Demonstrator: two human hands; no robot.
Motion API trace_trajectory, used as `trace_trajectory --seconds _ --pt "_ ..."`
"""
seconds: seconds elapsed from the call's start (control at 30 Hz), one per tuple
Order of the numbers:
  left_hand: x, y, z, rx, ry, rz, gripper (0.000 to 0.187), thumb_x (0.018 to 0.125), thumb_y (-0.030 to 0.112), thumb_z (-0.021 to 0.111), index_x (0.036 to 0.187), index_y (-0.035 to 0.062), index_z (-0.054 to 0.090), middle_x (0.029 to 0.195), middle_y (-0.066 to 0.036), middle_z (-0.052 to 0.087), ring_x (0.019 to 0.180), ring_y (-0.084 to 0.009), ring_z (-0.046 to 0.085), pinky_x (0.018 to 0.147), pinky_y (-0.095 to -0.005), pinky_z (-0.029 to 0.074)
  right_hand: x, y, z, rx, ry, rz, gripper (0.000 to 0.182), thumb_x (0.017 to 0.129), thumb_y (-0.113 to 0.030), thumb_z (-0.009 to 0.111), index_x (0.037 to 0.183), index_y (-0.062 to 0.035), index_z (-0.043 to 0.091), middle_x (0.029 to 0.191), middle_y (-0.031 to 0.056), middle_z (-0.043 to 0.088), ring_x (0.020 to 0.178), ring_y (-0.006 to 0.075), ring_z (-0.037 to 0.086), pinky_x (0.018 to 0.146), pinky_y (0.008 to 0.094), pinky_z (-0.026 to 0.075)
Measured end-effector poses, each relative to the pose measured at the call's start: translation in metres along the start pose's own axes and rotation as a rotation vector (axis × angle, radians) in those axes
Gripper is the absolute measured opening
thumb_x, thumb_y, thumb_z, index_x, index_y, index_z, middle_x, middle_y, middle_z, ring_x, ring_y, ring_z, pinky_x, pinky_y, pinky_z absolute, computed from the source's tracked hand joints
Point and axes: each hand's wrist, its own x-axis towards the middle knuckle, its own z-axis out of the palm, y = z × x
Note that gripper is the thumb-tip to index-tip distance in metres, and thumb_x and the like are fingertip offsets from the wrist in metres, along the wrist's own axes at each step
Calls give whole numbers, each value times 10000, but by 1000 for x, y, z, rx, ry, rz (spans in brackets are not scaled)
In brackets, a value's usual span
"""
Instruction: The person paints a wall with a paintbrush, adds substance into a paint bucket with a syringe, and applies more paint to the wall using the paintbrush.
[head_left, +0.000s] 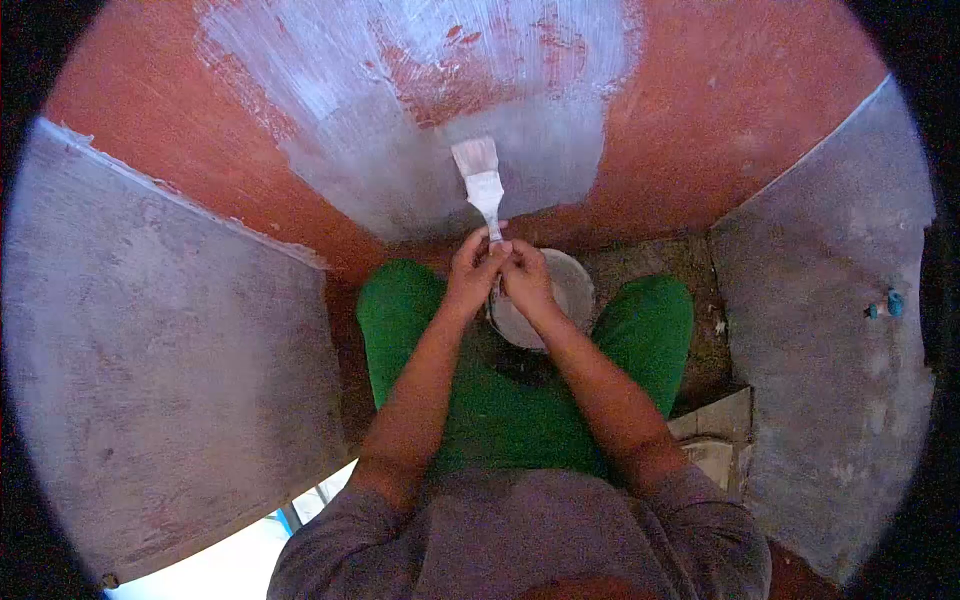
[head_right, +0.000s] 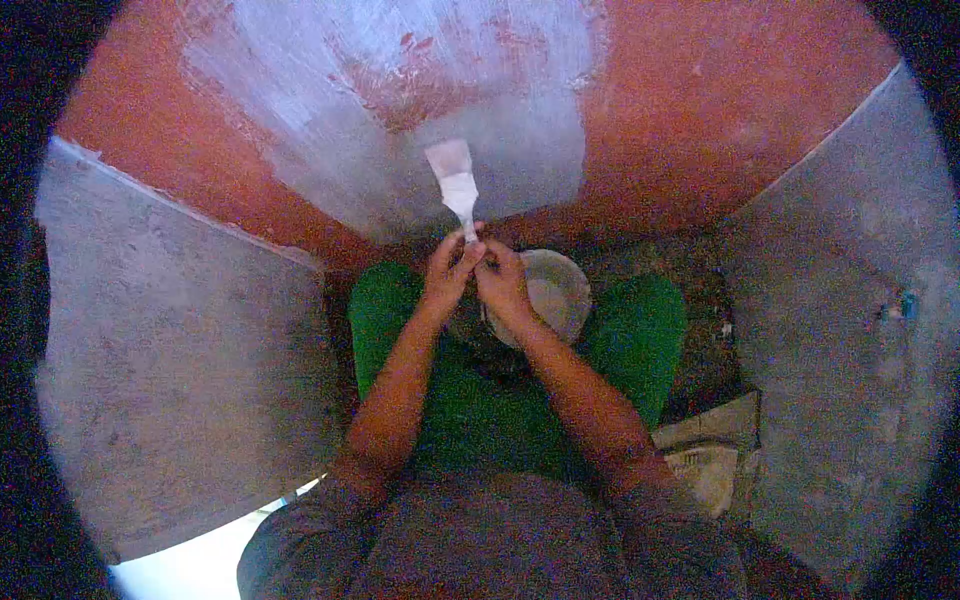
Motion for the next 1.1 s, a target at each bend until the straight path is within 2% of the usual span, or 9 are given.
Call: trace_trajectory --seconds 0.13,0.33,0.4,0.47,0.57,0.67,0.8,0.9,1.1 --pt "2 -53 7 45 36 -179 290 864 199 639 1116 60 607 885 -31 623 806 -112 555 717 -268 458 3 47 7 6 37 127 220 910 -193 501 898 -11 623 629 41 570 468 123 485 412 285 378" --pt "4 -76 14 136 34 -448 222 879 256 595 964 55 635 769 -21 606 631 -130 546 554 -287 453 12 91 3 -344 -16 243 329 824 -267 511 945 14 633 815 218 638 745 351 613 685 441 473" --pt "15 -183 10 -126 -21 -489 256 886 300 572 944 58 632 765 -22 605 598 -143 545 529 -302 454 23 157 13 -571 67 -68 378 877 -280 443 839 51 622 625 182 605 488 273 589 486 402 460" --pt "24 -240 5 -134 -102 -590 297 885 338 553 939 58 634 771 -38 611 605 -156 553 518 -321 456 24 156 16 -602 64 186 410 869 -296 443 772 62 618 649 211 619 530 314 611 524 427 476" --pt "23 -200 15 1 -33 -755 350 880 382 528 913 52 640 782 -75 621 662 -183 576 519 -359 464 40 178 7 -660 -127 255 372 867 -277 460 802 58 609 718 228 619 624 345 613 573 432 473" --pt "12 -135 16 14 -20 -507 375 869 388 551 941 29 633 821 -94 639 724 -204 594 593 -378 482 51 180 -1 -677 -221 121 335 865 -257 477 831 53 600 786 244 619 718 375 616 622 437 469" --pt "21 -132 13 3 52 -386 323 861 303 600 990 7 613 890 -87 647 786 -192 598 731 -350 481 29 105 13 -363 110 -17 283 867 -228 494 839 39 584 872 273 605 851 431 592 701 444 454" --pt "5 -90 13 -151 50 -157 256 857 210 619 1017 10 615 936 -85 648 851 -175 593 805 -322 464 -9 33 12 -370 227 -325 237 901 -197 468 914 30 532 842 267 581 826 443 566 710 441 440" --pt "-17 -22 3 151 -33 145 343 888 201 597 1193 51 549 1111 -101 601 1059 -191 538 948 -329 399 -34 -41 1 -105 73 -239 243 955 -210 415 1069 -8 487 858 225 574 796 385 569 709 420 443"
